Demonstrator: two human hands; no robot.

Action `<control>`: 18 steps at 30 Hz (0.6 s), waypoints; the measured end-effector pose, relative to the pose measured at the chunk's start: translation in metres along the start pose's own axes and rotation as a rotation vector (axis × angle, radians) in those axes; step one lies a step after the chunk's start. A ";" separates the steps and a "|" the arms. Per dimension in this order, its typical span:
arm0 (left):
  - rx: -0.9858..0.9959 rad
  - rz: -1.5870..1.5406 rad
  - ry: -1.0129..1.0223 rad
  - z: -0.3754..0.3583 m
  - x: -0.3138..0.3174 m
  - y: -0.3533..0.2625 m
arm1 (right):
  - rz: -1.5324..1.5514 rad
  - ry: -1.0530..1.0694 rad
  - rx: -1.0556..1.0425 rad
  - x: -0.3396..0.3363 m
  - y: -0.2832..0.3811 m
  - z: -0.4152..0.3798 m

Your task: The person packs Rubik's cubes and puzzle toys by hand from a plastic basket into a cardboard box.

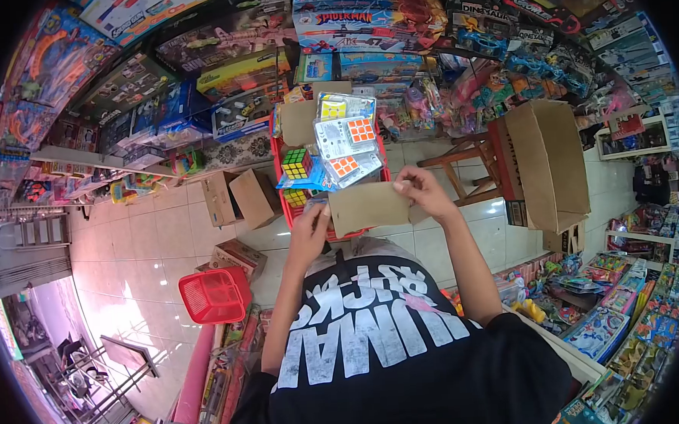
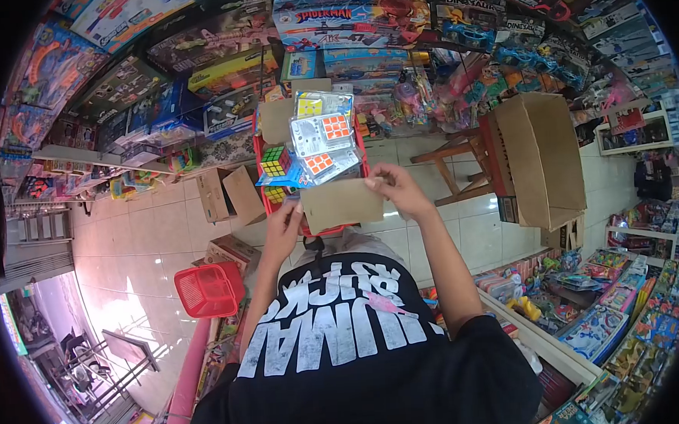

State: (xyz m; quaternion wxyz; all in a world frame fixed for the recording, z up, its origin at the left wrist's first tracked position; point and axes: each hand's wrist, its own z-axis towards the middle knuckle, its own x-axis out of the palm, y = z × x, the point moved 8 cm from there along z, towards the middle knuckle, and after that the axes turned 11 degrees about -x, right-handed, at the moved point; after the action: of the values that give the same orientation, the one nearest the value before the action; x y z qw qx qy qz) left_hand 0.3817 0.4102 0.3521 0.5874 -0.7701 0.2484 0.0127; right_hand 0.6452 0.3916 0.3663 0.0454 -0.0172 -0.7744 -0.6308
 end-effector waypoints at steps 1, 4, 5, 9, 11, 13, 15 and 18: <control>0.003 -0.006 0.000 -0.002 -0.006 -0.003 | -0.007 0.000 -0.001 0.008 0.011 -0.003; -0.207 -0.165 0.035 -0.005 -0.030 0.011 | 0.001 -0.146 -0.237 0.032 0.055 -0.007; -0.208 -0.167 0.038 -0.008 -0.035 0.011 | -0.095 -0.171 -0.405 0.049 0.075 -0.008; -0.034 -0.530 0.279 -0.022 -0.040 -0.007 | -0.654 -0.074 -0.869 0.139 0.103 -0.022; -0.187 -1.105 0.214 -0.030 -0.050 -0.001 | -0.721 -0.020 -0.962 0.184 0.096 -0.030; -0.236 -1.192 0.079 -0.030 -0.065 0.027 | -0.794 0.028 -1.064 0.217 0.086 -0.040; -0.313 -1.132 -0.015 -0.028 -0.076 0.049 | -0.838 0.074 -0.958 0.234 0.059 -0.043; -0.330 -1.104 -0.061 -0.035 -0.095 0.061 | -0.756 -0.031 -0.809 0.219 0.043 -0.042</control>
State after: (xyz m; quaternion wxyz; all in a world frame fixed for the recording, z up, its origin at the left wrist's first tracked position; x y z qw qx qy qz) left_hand 0.2647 0.4015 0.3381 0.3861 -0.8664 -0.2126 -0.2347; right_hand 0.4324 0.3523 0.4365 -0.2057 0.2366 -0.4231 -0.8501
